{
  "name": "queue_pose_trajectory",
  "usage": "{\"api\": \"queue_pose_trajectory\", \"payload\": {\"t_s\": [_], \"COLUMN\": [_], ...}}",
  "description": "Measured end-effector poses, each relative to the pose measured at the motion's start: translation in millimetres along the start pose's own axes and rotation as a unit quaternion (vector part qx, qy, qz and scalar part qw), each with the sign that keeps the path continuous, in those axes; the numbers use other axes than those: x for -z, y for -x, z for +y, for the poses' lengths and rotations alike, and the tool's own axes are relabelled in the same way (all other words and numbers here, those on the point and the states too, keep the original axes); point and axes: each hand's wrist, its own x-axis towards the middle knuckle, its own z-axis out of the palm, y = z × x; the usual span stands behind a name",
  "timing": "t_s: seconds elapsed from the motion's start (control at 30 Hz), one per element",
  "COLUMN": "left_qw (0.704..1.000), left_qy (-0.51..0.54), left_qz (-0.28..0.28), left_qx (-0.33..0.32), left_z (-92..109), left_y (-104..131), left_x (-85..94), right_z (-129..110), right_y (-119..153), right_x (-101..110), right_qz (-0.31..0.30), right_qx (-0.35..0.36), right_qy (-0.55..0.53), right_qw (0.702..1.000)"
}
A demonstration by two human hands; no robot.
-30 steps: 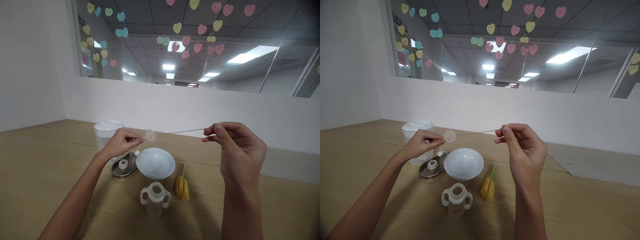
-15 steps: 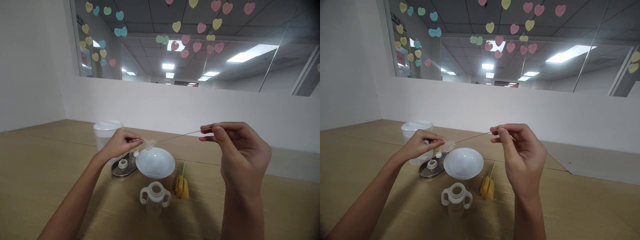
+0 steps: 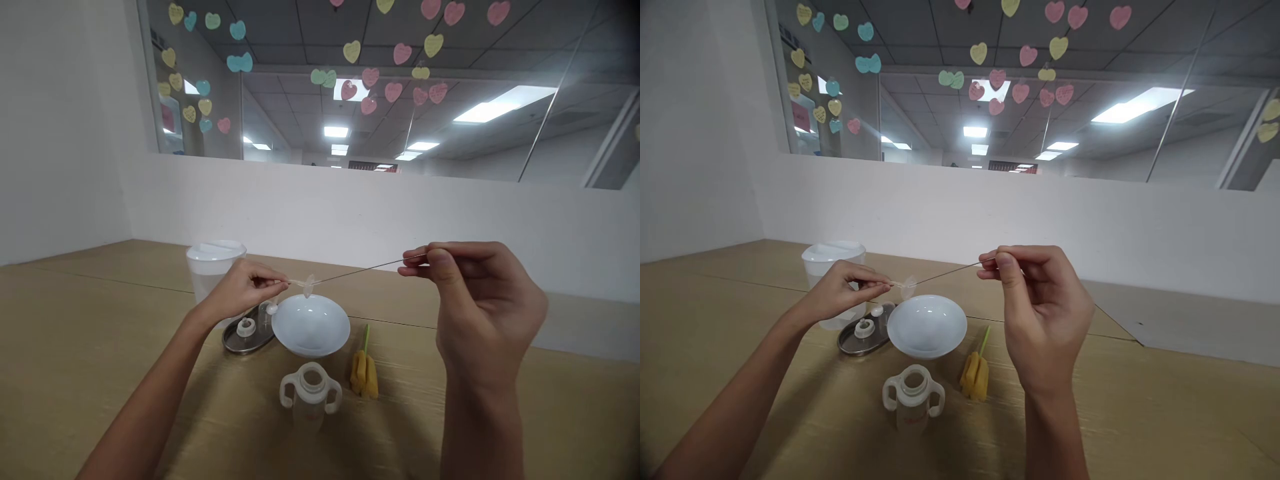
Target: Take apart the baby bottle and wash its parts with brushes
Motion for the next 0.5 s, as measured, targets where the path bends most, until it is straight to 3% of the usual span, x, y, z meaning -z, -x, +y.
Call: {"api": "queue_pose_trajectory", "payload": {"t_s": [0.5], "left_qw": [0.998], "left_qy": [0.000], "left_qz": [-0.064], "left_qx": [-0.015], "left_z": [2], "left_y": [-3], "left_x": [-15.7], "right_z": [4], "right_y": [3], "right_x": [-11], "right_qz": [0.058], "right_qx": [0.036], "right_qy": [-0.007], "right_qw": [0.998]}}
